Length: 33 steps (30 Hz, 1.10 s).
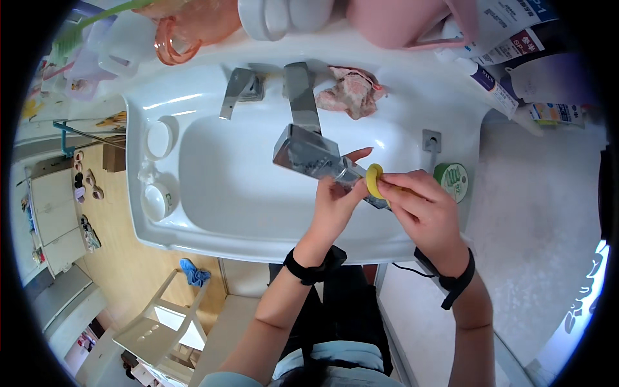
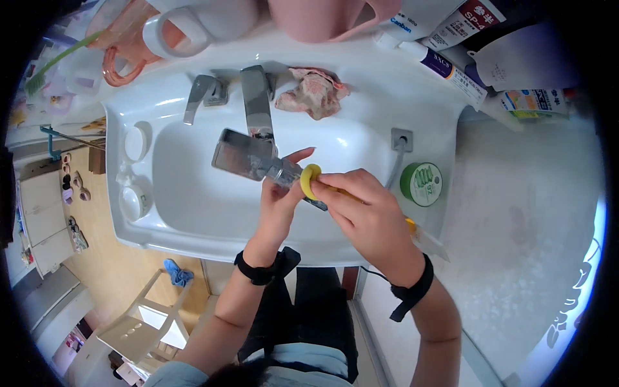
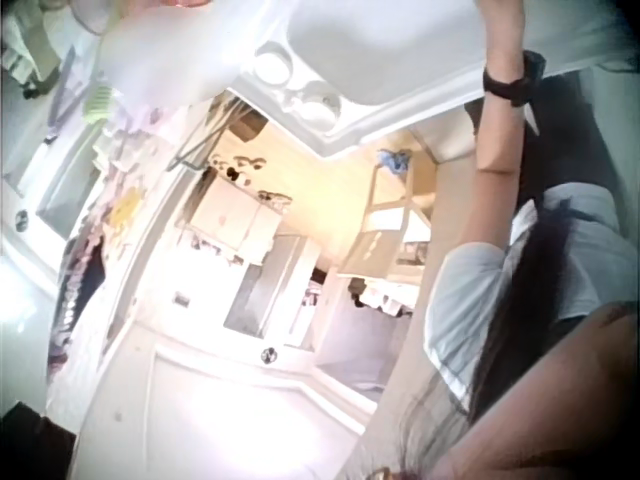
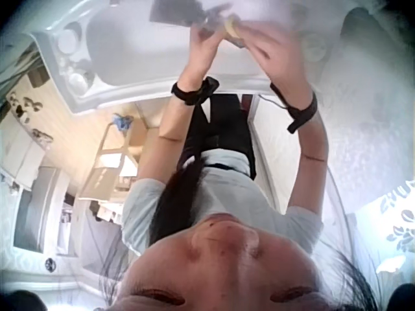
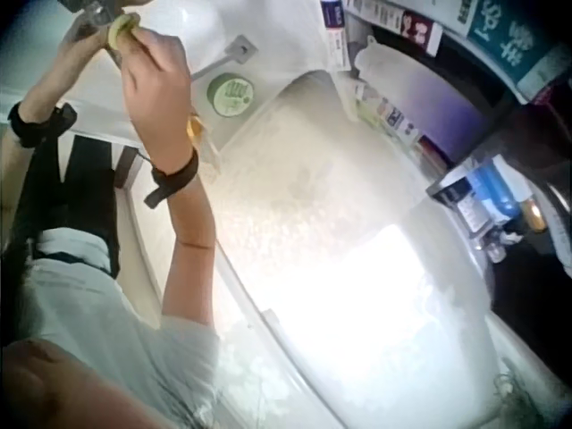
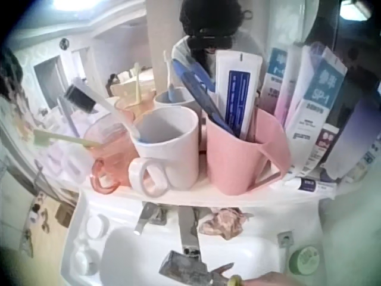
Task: The person wipes a small white container, a bathroom faucet, and a handheld showerhead using a yellow sponge.
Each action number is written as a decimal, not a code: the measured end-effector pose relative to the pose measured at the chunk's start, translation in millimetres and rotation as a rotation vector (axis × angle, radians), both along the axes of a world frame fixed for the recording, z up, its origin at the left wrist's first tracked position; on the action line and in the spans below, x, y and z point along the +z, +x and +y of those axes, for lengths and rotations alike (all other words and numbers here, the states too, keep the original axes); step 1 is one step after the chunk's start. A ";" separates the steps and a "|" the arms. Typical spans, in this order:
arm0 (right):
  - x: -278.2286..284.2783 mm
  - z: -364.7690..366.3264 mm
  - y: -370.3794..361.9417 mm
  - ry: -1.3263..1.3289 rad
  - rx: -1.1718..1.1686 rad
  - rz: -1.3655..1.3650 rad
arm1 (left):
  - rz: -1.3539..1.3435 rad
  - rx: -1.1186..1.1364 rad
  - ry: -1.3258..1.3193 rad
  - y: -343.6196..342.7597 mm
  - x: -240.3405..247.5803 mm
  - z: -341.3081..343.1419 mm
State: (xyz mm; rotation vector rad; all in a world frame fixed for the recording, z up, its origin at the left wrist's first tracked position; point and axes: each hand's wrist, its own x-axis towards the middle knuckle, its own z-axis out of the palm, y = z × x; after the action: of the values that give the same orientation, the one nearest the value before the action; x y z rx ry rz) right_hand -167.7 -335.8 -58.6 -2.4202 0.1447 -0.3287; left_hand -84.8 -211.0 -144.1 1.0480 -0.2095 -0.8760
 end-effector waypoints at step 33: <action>5.7 33.4 7.4 -0.154 0.001 -0.114 | -0.506 -0.123 0.027 18.4 6.0 16.5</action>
State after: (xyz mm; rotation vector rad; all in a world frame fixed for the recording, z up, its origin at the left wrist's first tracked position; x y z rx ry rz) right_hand -160.4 -302.4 -52.9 -2.5449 0.0697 -0.4926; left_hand -66.4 -194.5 -138.1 1.2801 -0.6937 -0.7102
